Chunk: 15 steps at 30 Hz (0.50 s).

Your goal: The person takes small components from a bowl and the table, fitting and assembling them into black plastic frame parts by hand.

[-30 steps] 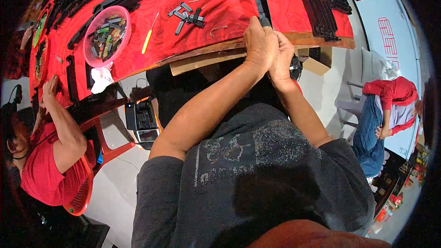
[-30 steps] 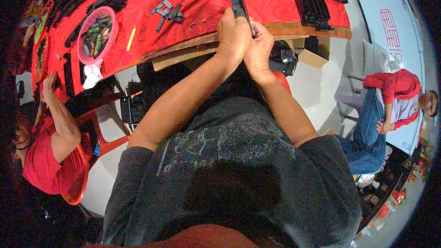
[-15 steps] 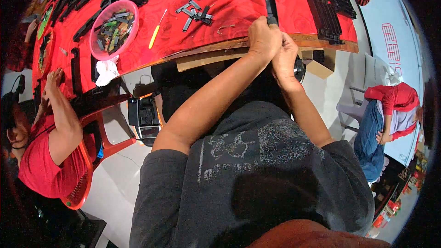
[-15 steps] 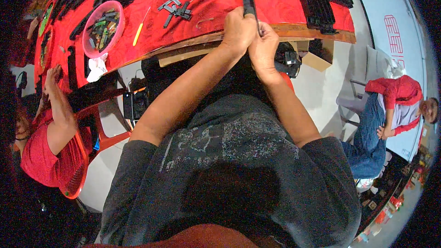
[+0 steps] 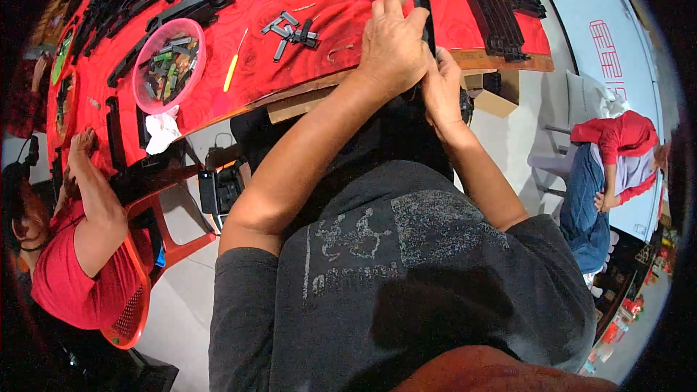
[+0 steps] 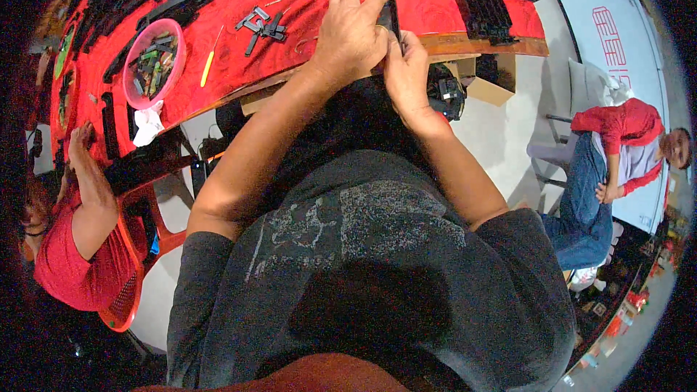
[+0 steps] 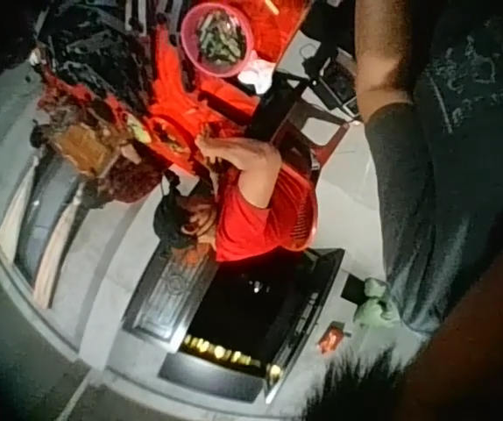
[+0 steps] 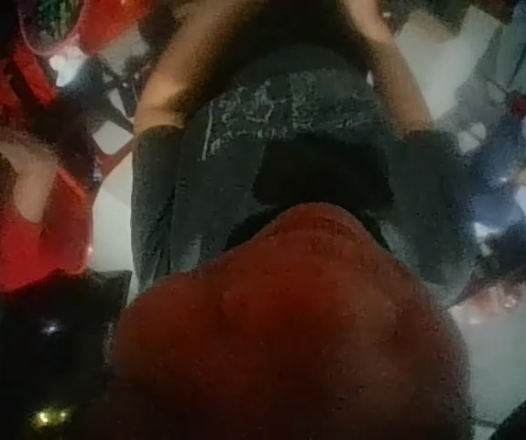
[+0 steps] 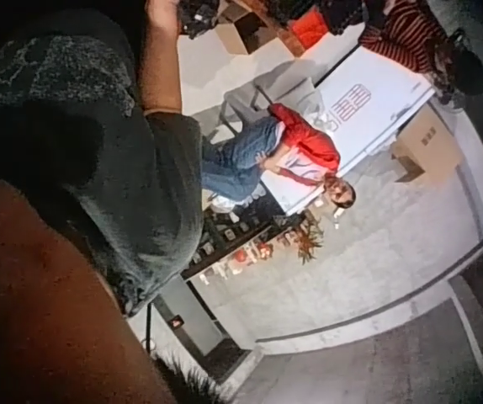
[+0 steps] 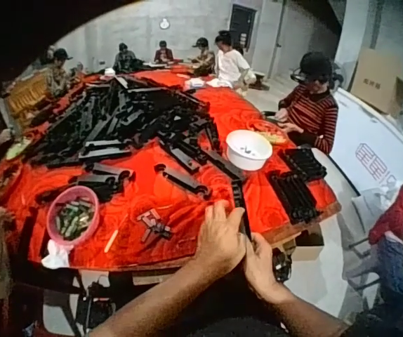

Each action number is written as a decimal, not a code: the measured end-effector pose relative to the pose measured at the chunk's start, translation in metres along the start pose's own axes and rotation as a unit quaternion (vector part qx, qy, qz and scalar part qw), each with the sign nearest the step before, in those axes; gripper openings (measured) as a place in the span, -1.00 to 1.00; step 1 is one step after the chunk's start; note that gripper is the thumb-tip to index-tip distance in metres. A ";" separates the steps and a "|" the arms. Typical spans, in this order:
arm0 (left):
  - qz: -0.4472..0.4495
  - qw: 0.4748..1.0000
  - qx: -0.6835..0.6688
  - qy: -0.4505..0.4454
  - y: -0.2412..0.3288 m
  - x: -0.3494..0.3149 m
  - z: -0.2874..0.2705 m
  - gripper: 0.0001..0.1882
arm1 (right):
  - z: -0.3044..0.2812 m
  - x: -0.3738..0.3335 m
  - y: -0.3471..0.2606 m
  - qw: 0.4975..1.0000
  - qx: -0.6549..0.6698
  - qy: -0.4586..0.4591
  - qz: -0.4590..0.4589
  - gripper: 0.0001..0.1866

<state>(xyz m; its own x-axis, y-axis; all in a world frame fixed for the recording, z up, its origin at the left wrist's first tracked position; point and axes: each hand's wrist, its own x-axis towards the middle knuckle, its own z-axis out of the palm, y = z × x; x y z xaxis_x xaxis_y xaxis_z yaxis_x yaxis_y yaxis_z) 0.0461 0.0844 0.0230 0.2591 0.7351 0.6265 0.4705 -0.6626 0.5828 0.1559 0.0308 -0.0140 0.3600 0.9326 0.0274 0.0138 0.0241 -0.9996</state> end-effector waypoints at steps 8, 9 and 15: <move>-0.001 0.994 0.078 -0.072 0.004 0.003 0.003 -0.74 | -0.011 -0.007 0.004 0.998 -0.049 -0.010 0.026 -0.78; -0.007 0.995 0.066 -0.080 0.005 0.002 0.003 -0.72 | -0.010 -0.009 0.000 0.999 -0.034 -0.005 0.041 -0.78; -0.041 0.991 0.026 -0.128 0.014 0.000 0.002 -0.55 | -0.013 -0.004 0.005 1.000 0.008 0.023 0.017 -0.84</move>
<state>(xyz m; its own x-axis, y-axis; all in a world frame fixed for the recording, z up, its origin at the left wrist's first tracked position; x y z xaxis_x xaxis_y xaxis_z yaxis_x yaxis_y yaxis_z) 0.0539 0.0754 0.0302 0.4210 0.8029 0.4220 0.5399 -0.5956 0.5948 0.1665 0.0226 -0.0190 0.4026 0.9154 -0.0074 -0.0149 -0.0015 -0.9999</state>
